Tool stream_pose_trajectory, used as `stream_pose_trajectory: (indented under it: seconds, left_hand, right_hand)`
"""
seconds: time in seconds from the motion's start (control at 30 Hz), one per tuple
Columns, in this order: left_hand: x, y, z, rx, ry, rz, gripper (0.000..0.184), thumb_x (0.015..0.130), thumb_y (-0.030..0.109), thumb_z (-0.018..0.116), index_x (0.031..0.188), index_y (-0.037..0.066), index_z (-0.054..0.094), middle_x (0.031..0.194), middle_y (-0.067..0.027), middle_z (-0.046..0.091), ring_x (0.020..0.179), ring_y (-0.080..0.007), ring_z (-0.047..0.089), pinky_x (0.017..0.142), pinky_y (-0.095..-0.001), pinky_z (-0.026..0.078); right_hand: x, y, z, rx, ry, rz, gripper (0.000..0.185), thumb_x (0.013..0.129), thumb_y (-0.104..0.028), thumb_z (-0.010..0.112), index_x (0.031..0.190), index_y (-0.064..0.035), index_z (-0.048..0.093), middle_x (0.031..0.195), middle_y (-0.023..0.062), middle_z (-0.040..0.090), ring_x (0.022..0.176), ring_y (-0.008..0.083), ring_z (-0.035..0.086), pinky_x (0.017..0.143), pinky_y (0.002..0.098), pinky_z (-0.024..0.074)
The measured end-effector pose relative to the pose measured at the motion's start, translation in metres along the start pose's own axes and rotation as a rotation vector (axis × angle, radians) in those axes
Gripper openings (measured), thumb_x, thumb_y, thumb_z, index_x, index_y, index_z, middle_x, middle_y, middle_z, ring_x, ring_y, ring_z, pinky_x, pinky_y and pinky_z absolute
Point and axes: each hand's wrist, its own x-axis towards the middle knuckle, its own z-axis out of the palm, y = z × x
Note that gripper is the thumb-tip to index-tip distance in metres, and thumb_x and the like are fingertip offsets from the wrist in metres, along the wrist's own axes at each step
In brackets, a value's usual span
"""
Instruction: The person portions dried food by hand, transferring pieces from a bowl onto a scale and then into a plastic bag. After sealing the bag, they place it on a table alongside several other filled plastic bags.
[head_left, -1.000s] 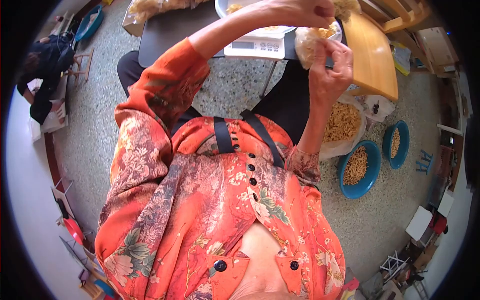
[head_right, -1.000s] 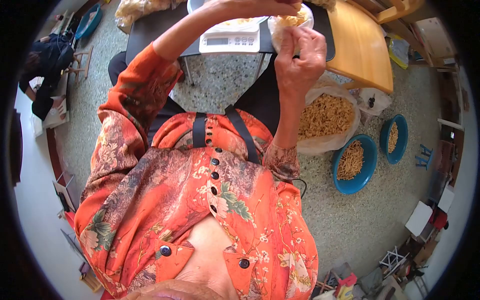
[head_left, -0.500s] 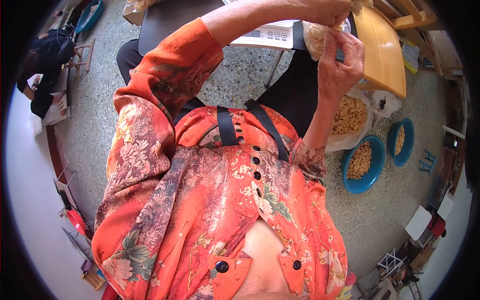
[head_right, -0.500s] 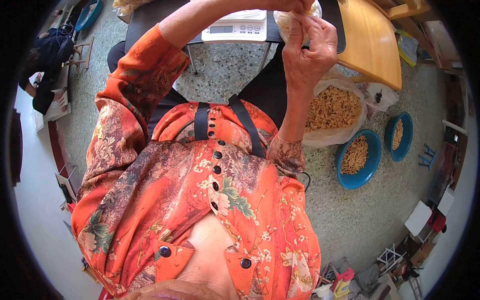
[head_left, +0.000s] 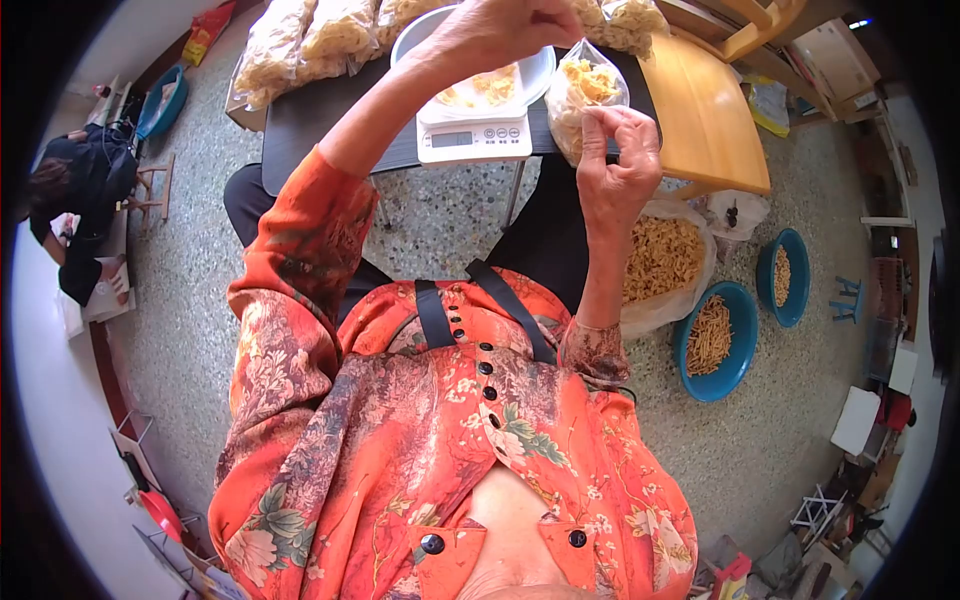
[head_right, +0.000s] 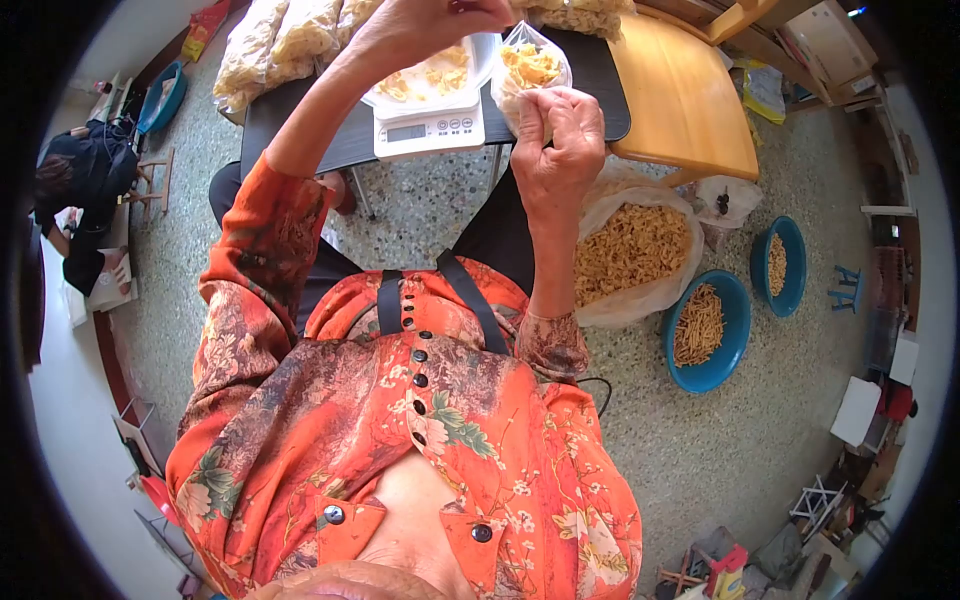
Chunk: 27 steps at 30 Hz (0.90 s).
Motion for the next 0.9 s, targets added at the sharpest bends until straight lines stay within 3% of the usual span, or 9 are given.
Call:
stream_pose_trajectory:
  seconds: [0.1, 0.2, 0.27, 0.43, 0.53, 0.77, 0.8, 0.83, 0.9]
  left_hand:
    - [-0.011, 0.028, -0.015, 0.214, -0.112, -0.177, 0.015, 0.082, 0.011, 0.07, 0.093, 0.003, 0.074, 0.087, -0.0112, 0.073, 0.082, -0.0235, 0.071, 0.074, -0.035, 0.055]
    - [-0.015, -0.03, 0.016, 0.172, -0.068, 0.032, 0.013, 0.082, 0.009, 0.072, 0.095, 0.006, 0.075, 0.089, -0.0091, 0.073, 0.083, -0.0234, 0.071, 0.074, -0.0352, 0.056]
    - [-0.014, -0.022, 0.02, 0.157, -0.044, 0.181, 0.013, 0.084, 0.004, 0.074, 0.096, 0.005, 0.075, 0.102, -0.0098, 0.073, 0.093, -0.0232, 0.071, 0.08, -0.0332, 0.057]
    - [-0.008, -0.008, 0.02, 0.153, -0.023, 0.336, 0.019, 0.08, 0.011, 0.072, 0.099, 0.008, 0.073, 0.097, -0.0125, 0.068, 0.088, -0.0317, 0.067, 0.075, -0.0403, 0.054]
    - [0.008, -0.024, 0.039, 0.184, -0.032, 0.517, 0.019, 0.079, 0.0, 0.077, 0.097, 0.006, 0.075, 0.103, -0.0081, 0.072, 0.097, -0.0284, 0.07, 0.087, -0.0362, 0.056]
    - [0.041, -0.02, 0.04, 0.276, -0.389, 0.246, 0.022, 0.078, 0.015, 0.083, 0.098, 0.009, 0.075, 0.094, -0.0085, 0.073, 0.091, -0.0275, 0.071, 0.084, -0.0374, 0.056]
    - [0.044, -0.005, 0.022, 0.341, -0.569, 0.105, 0.017, 0.081, 0.009, 0.07, 0.098, 0.005, 0.071, 0.101, -0.0145, 0.066, 0.096, -0.0313, 0.065, 0.077, -0.0398, 0.053]
    - [0.046, -0.015, 0.027, 0.34, -0.568, 0.107, 0.017, 0.081, 0.009, 0.07, 0.098, 0.005, 0.071, 0.101, -0.0145, 0.066, 0.096, -0.0313, 0.065, 0.077, -0.0398, 0.053]
    - [0.052, -0.047, 0.043, -0.025, -0.251, 0.452, 0.012, 0.083, 0.012, 0.069, 0.09, 0.003, 0.072, 0.092, -0.0132, 0.068, 0.091, -0.0279, 0.066, 0.075, -0.0381, 0.052]
  right_hand:
    - [0.001, -0.004, -0.002, -0.028, -0.007, -0.012, 0.01, 0.081, -0.004, 0.076, 0.09, -0.003, 0.072, 0.091, 0.0106, 0.066, 0.087, 0.0278, 0.065, 0.079, 0.039, 0.052]
    - [0.003, -0.006, -0.003, -0.031, -0.013, -0.001, 0.009, 0.082, -0.004, 0.076, 0.09, -0.0029, 0.072, 0.091, 0.0108, 0.066, 0.088, 0.0284, 0.065, 0.08, 0.0394, 0.0519]
    - [0.003, -0.006, -0.004, -0.001, -0.008, 0.019, 0.009, 0.083, -0.003, 0.074, 0.091, -0.0029, 0.072, 0.092, 0.0108, 0.066, 0.088, 0.0286, 0.065, 0.08, 0.0394, 0.0519]
    - [0.022, -0.005, -0.016, -0.008, -0.025, -0.059, 0.009, 0.084, -0.001, 0.072, 0.092, -0.0036, 0.072, 0.094, 0.0108, 0.067, 0.09, 0.0282, 0.065, 0.083, 0.0385, 0.0523]
    - [0.032, -0.002, -0.024, 0.005, -0.075, -0.065, 0.009, 0.085, 0.0, 0.071, 0.092, -0.0041, 0.072, 0.095, 0.0108, 0.067, 0.091, 0.0279, 0.066, 0.084, 0.0378, 0.0527]
    - [0.044, 0.015, -0.037, 0.011, -0.114, -0.053, 0.006, 0.088, 0.001, 0.069, 0.091, -0.0041, 0.07, 0.094, 0.0104, 0.066, 0.09, 0.0266, 0.066, 0.083, 0.0357, 0.0528]
    - [0.045, 0.018, -0.038, 0.008, -0.114, -0.055, 0.006, 0.088, 0.001, 0.069, 0.091, -0.0041, 0.07, 0.094, 0.0104, 0.066, 0.09, 0.0266, 0.066, 0.083, 0.0357, 0.0528]
    - [0.047, 0.021, -0.04, 0.004, -0.108, -0.051, 0.006, 0.088, 0.001, 0.069, 0.092, -0.004, 0.07, 0.093, 0.0104, 0.066, 0.089, 0.0264, 0.066, 0.083, 0.0355, 0.0525]
    - [0.053, 0.026, -0.043, -0.001, -0.102, -0.047, 0.005, 0.089, 0.0, 0.068, 0.092, -0.0038, 0.07, 0.093, 0.0104, 0.067, 0.089, 0.0262, 0.066, 0.082, 0.0352, 0.0523]
